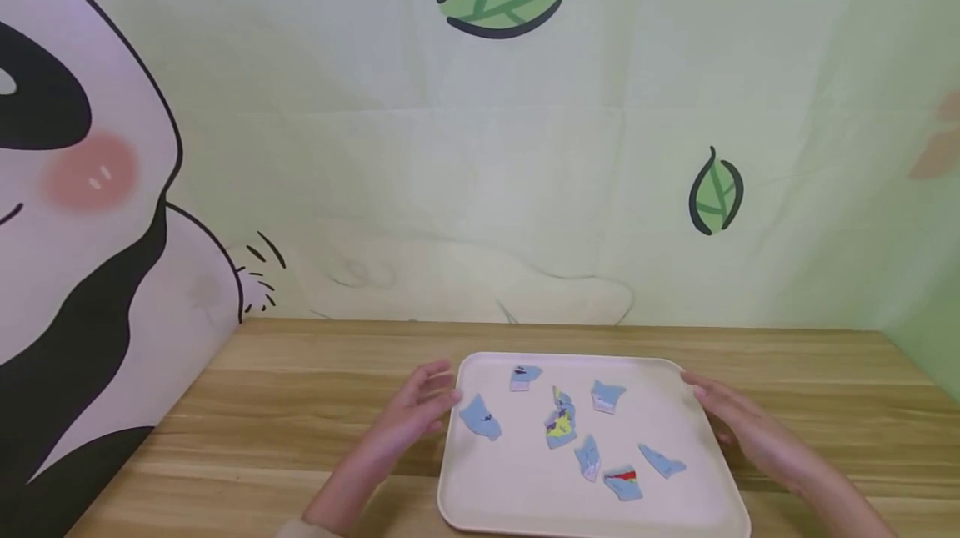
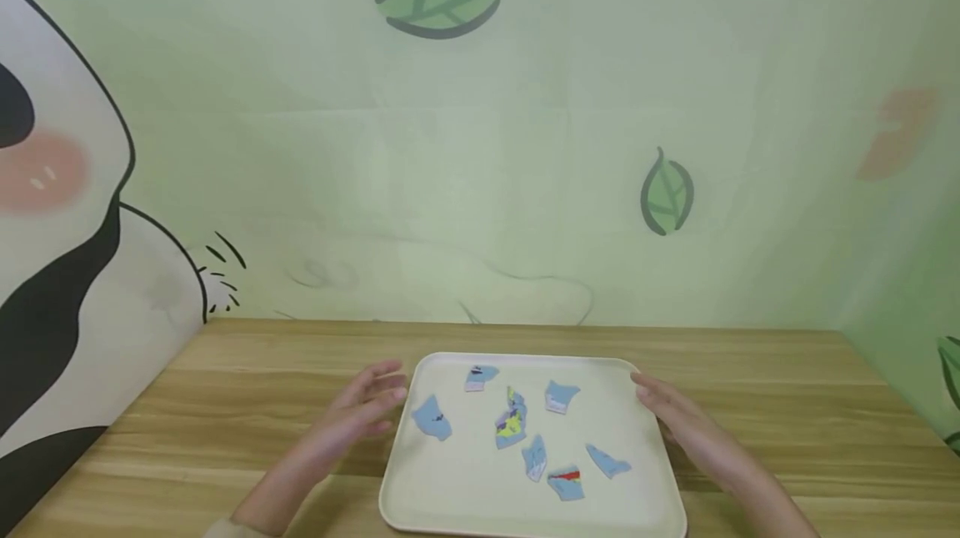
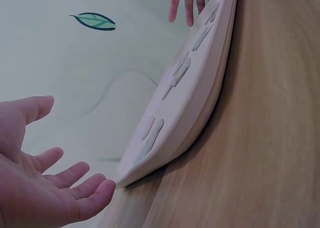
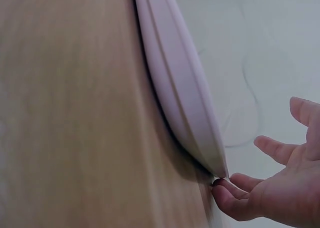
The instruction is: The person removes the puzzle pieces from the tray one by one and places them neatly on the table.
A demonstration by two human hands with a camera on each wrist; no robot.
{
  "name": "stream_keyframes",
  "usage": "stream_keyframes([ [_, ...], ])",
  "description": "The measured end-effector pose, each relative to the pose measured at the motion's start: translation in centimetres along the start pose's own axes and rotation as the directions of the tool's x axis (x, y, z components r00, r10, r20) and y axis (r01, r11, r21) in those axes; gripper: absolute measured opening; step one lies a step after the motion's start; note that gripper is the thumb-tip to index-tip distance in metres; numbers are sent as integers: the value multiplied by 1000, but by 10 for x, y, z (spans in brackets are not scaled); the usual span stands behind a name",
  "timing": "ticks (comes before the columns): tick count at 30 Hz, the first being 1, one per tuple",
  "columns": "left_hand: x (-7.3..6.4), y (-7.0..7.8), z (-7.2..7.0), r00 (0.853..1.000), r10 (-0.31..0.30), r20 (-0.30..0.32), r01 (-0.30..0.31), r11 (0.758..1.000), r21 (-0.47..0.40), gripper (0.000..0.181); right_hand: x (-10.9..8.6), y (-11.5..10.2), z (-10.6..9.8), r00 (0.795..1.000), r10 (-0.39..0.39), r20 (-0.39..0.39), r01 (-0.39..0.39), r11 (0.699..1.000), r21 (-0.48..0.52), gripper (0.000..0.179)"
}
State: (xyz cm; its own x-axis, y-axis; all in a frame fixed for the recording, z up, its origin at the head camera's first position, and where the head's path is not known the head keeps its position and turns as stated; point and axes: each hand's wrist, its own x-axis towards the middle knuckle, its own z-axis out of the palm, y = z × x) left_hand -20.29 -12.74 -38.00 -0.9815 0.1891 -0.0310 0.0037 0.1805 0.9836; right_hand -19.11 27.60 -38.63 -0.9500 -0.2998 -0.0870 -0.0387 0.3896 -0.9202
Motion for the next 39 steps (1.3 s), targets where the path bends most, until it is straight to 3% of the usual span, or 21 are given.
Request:
stream_keyframes([
  [10, 7, -3, 5, 998, -23, 64, 19, 997, 76, 56, 3, 12, -5, 997, 71, -25, -70, 997, 36, 59],
  [14, 10, -4, 5, 997, -15, 74, 8, 995, 97, 54, 4, 14, -7, 999, 54, -6, -54, 998, 39, 58],
  [20, 16, -9, 7, 995, 25, 93, -43, 980, 196, 49, 2, 15, -9, 999, 40, -10, -40, 997, -63, 54],
  [23, 18, -10, 9, 994, 44, 105, -72, 957, 280, 48, 1, 17, -8, 1000, 27, -11, -28, 994, -108, 52],
  [29, 22, -7, 15, 989, 71, 132, -123, 885, 448, 47, 1, 19, -10, 999, -29, 20, 31, 991, -129, 52],
  [39, 27, -1, 23, 989, 62, 133, -132, 776, 617, 48, -1, 23, -13, 998, -58, 16, 59, 985, -160, 54],
])
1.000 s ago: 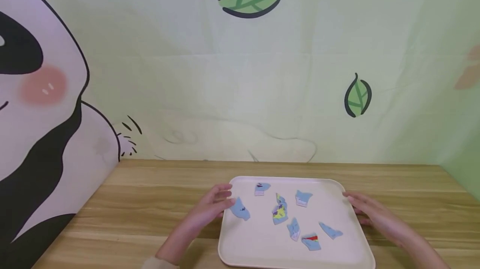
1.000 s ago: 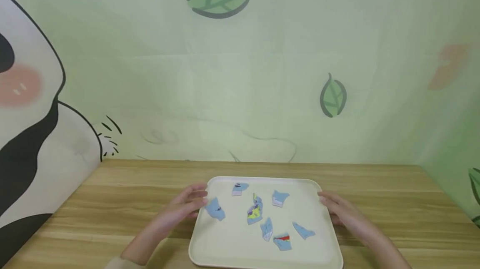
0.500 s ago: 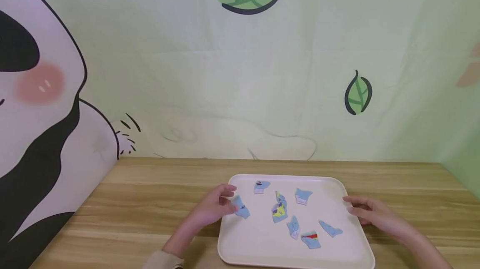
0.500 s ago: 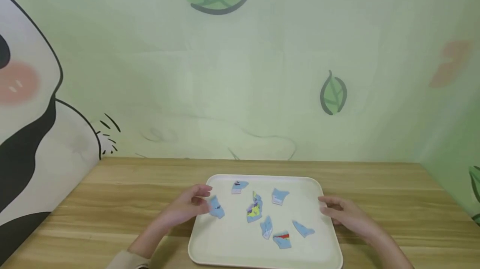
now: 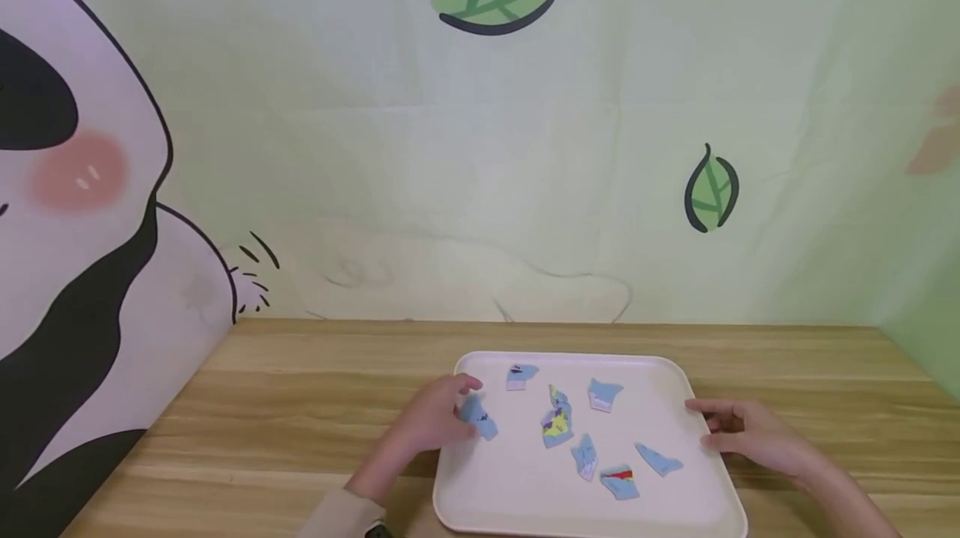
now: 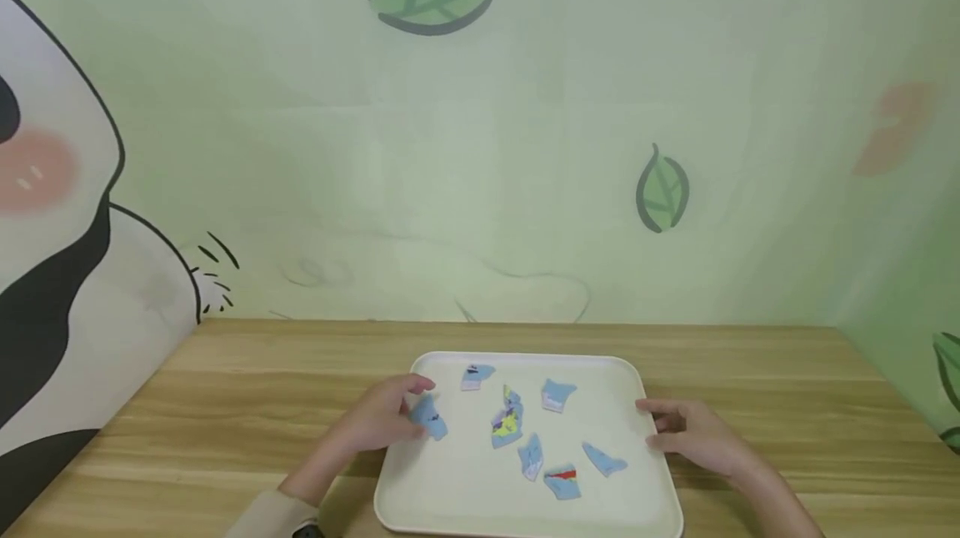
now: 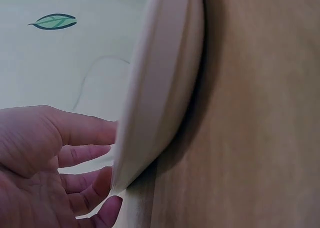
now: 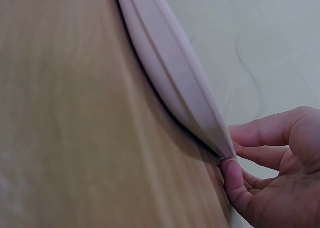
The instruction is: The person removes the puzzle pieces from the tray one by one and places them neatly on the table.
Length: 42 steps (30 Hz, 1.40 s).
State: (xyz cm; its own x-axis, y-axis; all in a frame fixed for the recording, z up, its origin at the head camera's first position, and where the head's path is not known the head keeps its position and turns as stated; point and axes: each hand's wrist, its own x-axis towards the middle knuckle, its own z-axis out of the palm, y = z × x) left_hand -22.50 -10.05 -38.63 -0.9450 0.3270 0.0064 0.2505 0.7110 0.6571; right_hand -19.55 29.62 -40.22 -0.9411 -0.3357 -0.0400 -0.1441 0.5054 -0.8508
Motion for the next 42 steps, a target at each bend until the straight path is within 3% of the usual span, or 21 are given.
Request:
stream_keyframes([
  [7, 2, -2, 1, 999, 27, 25, -29, 996, 84, 49, 1, 2, 0, 1000, -21, 6, 21, 1000, -17, 56],
  [16, 4, -4, -2, 994, 94, 54, -100, 987, 127, 43, 1, 1, 1, 1000, -22, 2, 22, 1000, -22, 56],
  [25, 1, 0, -2, 999, 44, -5, -44, 995, 85, 32, 0, 1, 1, 1000, -21, -9, 21, 999, -26, 56],
  [32, 1, -5, -1, 994, 97, -45, -96, 995, 32, 27, -1, 2, 1, 1000, -20, -13, 20, 1000, -13, 56],
  [38, -1, -7, -2, 995, 80, -53, -84, 995, -62, 22, -1, 1, 0, 1000, -4, -21, 3, 1000, -25, 56],
  [42, -2, -7, -2, 992, 101, -69, -107, 990, -89, 21, -1, 2, 0, 1000, 1, -17, -1, 1000, -15, 56],
])
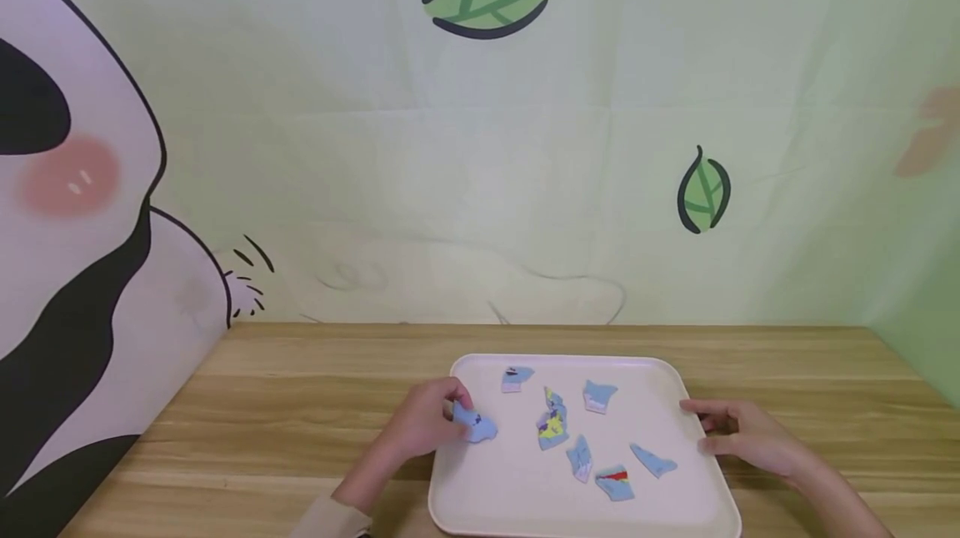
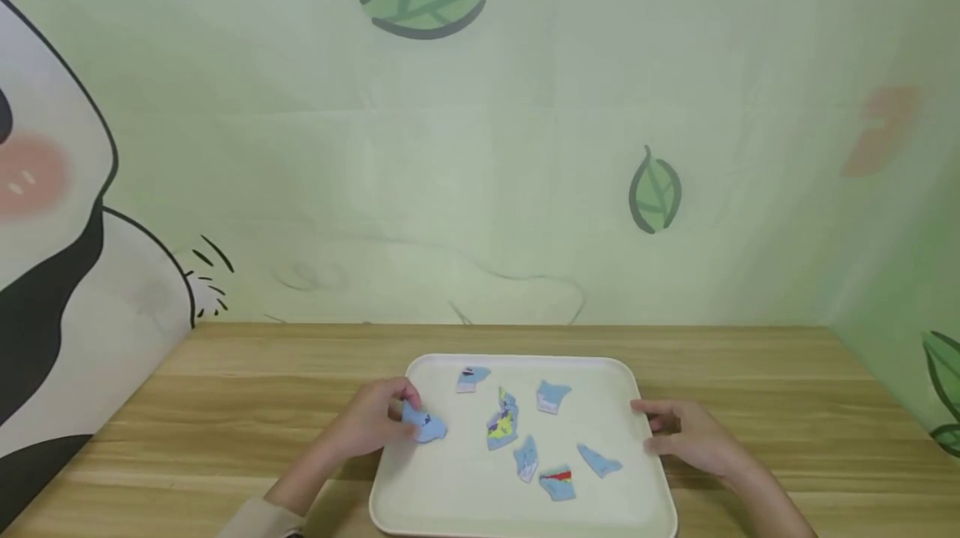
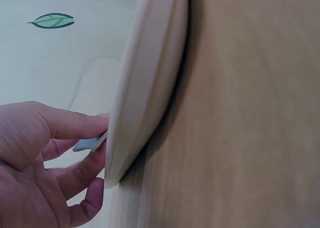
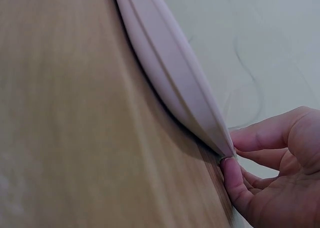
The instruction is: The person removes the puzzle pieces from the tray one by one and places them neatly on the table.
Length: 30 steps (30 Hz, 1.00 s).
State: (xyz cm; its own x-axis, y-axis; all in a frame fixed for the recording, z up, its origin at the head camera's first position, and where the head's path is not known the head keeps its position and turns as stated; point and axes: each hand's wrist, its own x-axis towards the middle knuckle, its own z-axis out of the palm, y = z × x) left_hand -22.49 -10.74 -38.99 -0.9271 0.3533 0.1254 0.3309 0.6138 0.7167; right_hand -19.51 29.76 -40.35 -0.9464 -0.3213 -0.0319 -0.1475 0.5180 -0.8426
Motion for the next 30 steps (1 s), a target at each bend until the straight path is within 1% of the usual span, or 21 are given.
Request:
stream_keyframes([
  [4, -2, -1, -1, 999, 42, -16, -43, 999, -11, 16, 0, 1, 0, 1000, -4, -1, 4, 1000, 5, 56],
  [6, -2, -2, -2, 999, 47, -18, -48, 998, -32, 12, 0, 2, -1, 1000, -6, -5, 6, 1000, 5, 56],
  [8, -3, -4, -4, 999, 39, -14, -39, 997, -59, 9, 0, 3, -2, 1000, -14, -3, 14, 1000, 1, 56],
  [11, -3, -8, -7, 1000, 1, -3, -1, 993, -121, 11, 0, 6, -3, 1000, -30, -4, 30, 1000, -4, 55],
  [14, -4, -13, -11, 999, -41, 6, 41, 987, -154, 16, 0, 9, -4, 999, -53, -3, 53, 999, -5, 53],
  [18, -6, -17, -17, 997, -78, 6, 77, 971, -224, 21, 1, 11, -4, 997, -82, -4, 82, 997, 2, 51],
  [21, -7, -21, -20, 996, -92, -10, 85, 955, -285, 23, 1, 12, -4, 995, -96, -10, 96, 995, -1, 50],
  [26, -6, -28, -25, 991, -126, -44, 105, 938, -331, 25, 1, 12, -4, 996, -88, -18, 88, 996, -19, 50],
  [30, -4, -34, -27, 981, -178, -72, 137, 914, -383, 24, 1, 13, -4, 997, -80, -25, 79, 997, -24, 50],
])
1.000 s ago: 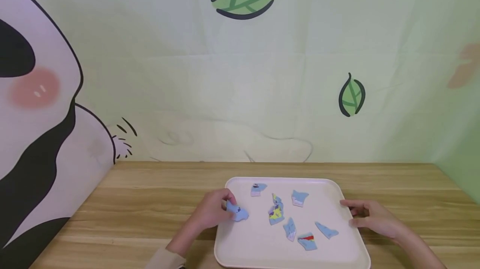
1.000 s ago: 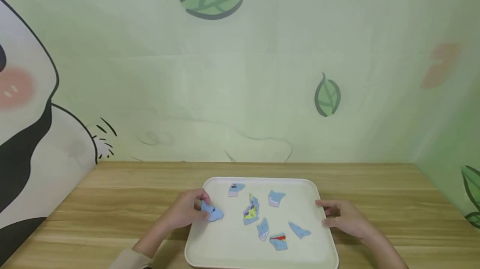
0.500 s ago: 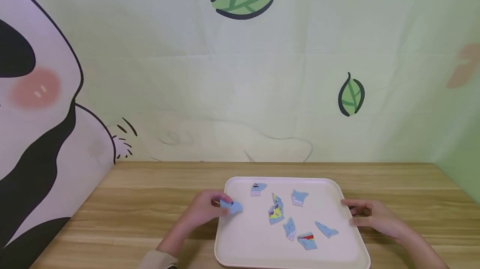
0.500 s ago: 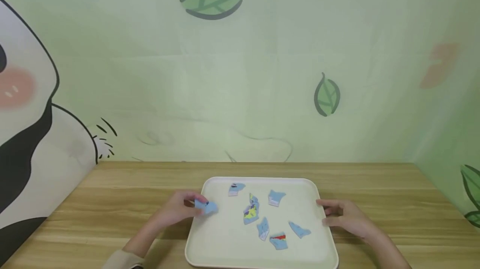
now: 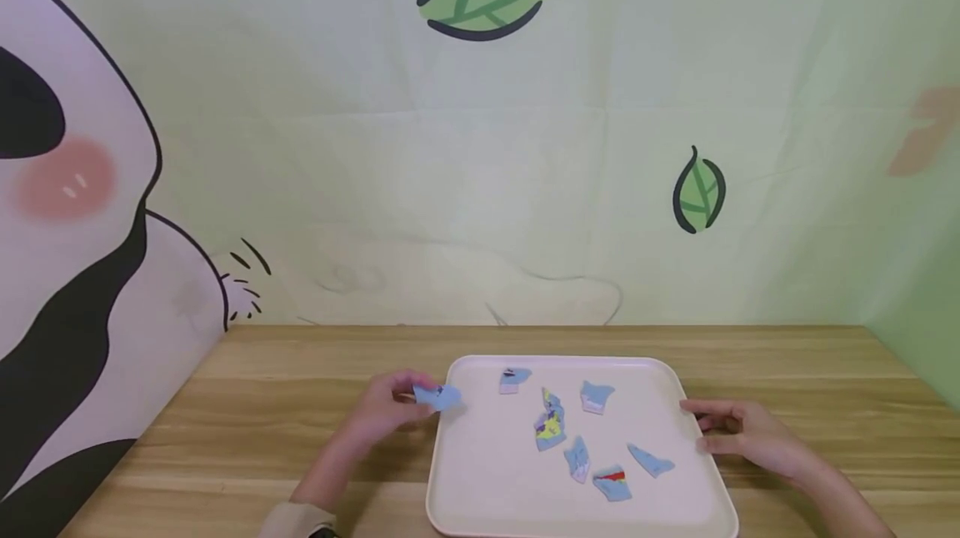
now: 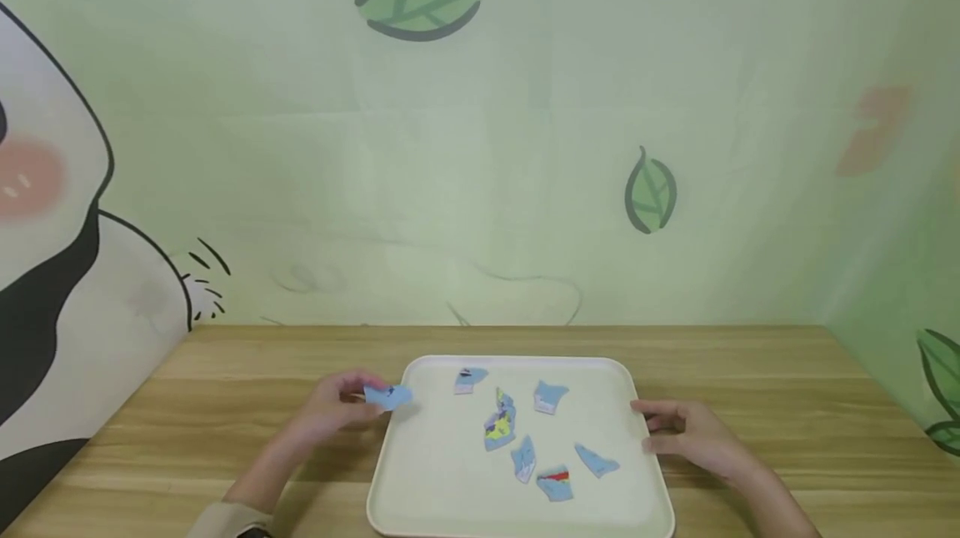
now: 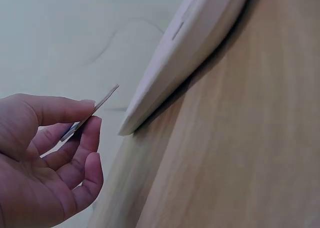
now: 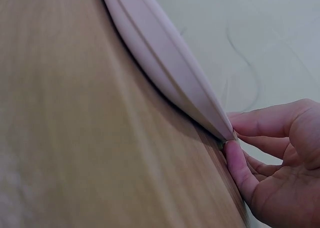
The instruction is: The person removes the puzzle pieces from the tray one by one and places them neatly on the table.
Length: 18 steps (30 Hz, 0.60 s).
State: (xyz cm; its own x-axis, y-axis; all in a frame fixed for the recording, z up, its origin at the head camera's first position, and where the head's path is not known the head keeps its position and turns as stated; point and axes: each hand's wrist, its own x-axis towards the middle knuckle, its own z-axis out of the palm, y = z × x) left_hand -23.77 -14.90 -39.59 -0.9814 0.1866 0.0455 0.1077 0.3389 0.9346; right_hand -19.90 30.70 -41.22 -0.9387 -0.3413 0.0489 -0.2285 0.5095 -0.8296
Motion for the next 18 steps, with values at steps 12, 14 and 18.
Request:
stream_keyframes([
  [12, 11, -4, -14, 984, -77, -158, 66, 995, -72, 27, 1, -2, 0, 999, -32, 2, 32, 999, 20, 51],
  [14, 14, -5, -14, 979, -109, -173, 95, 992, -88, 27, 0, -2, 0, 1000, -31, 2, 31, 999, 20, 51],
  [18, 22, -10, -14, 969, -160, -190, 138, 982, -127, 28, 0, 0, 0, 999, -33, -1, 33, 999, 18, 51],
])
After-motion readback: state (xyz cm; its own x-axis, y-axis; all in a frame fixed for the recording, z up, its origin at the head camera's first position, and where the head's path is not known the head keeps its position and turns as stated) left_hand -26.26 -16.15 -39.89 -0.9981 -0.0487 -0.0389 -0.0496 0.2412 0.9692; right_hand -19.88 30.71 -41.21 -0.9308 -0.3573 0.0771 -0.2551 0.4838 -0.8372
